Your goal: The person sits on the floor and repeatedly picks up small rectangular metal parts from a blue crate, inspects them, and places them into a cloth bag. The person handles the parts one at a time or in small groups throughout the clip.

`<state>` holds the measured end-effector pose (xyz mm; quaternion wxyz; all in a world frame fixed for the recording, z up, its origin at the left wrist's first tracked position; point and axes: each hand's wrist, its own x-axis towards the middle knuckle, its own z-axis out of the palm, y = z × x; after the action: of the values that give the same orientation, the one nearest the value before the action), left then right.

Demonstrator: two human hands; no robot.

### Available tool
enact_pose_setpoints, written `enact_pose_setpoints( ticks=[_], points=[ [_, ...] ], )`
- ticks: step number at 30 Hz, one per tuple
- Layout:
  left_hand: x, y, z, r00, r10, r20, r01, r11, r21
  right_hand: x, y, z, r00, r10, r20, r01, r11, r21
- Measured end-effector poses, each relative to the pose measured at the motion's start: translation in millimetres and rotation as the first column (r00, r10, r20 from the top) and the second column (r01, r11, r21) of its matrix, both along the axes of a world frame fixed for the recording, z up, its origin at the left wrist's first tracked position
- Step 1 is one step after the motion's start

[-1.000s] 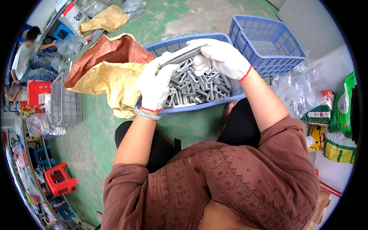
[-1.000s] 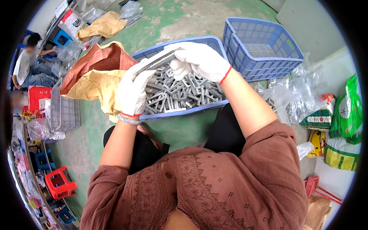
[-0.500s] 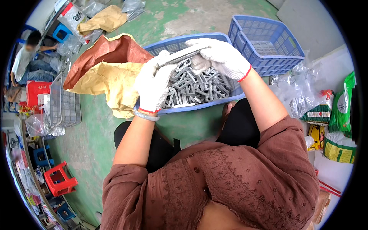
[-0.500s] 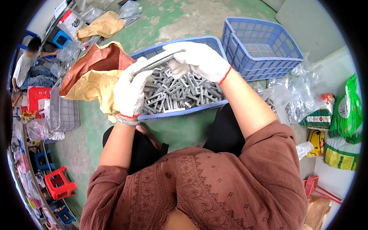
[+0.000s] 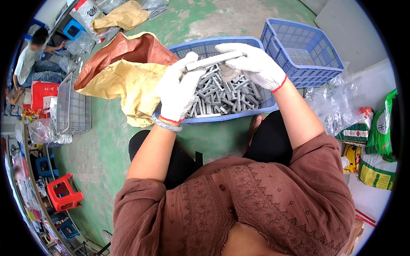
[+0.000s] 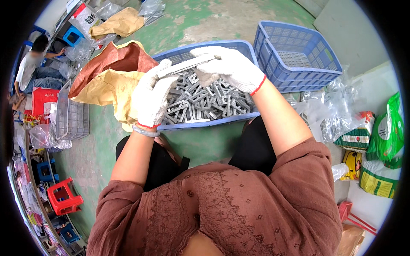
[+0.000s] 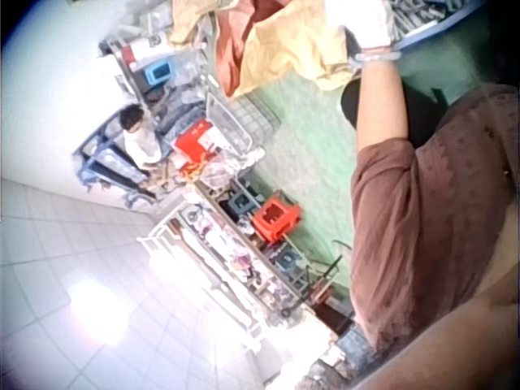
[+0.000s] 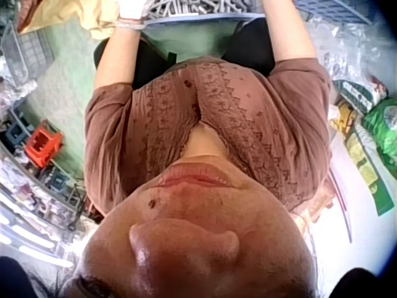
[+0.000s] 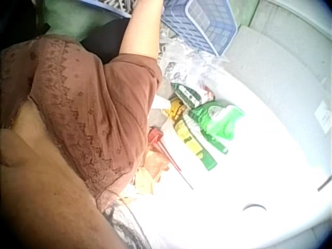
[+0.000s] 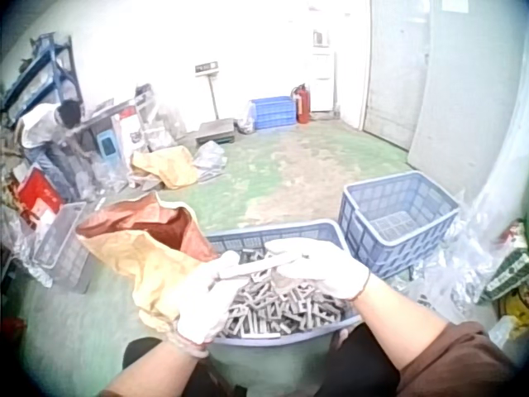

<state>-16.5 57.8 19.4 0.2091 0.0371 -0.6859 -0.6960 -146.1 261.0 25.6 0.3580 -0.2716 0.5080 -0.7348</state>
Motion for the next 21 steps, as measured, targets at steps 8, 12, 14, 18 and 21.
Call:
enact_pose_setpoints(
  ticks=[8, 12, 14, 18, 21],
  points=[
    [-1.9, -1.6, -3.2, 1.000, -0.008, 0.027, 0.007, 1.000, 0.012, -0.8, 3.8, -2.5, 0.995, 0.014, -0.103, -0.014, 1.000, 0.008],
    [-2.8, -3.4, -2.8, 1.000, -0.001, 0.029, 0.003, 0.998, -0.067, 2.7, 3.4, 0.5, 0.988, -0.026, -0.150, 0.029, 0.999, 0.017],
    [-3.1, -2.7, -3.0, 1.000, 0.001, -0.011, -0.001, 0.999, -0.046, 3.3, 2.4, 1.7, 0.986, -0.027, -0.167, 0.029, 1.000, 0.010],
    [-5.2, -4.9, -5.8, 0.999, 0.012, -0.033, -0.014, 0.997, -0.081, 6.5, 0.4, 3.4, 0.980, -0.054, -0.191, 0.056, 0.998, 0.004],
    [-4.5, -5.9, -6.3, 0.998, 0.011, 0.063, -0.007, 0.998, -0.060, 4.4, 2.0, 2.6, 0.975, -0.058, -0.214, 0.069, 0.997, 0.042]
  ],
)
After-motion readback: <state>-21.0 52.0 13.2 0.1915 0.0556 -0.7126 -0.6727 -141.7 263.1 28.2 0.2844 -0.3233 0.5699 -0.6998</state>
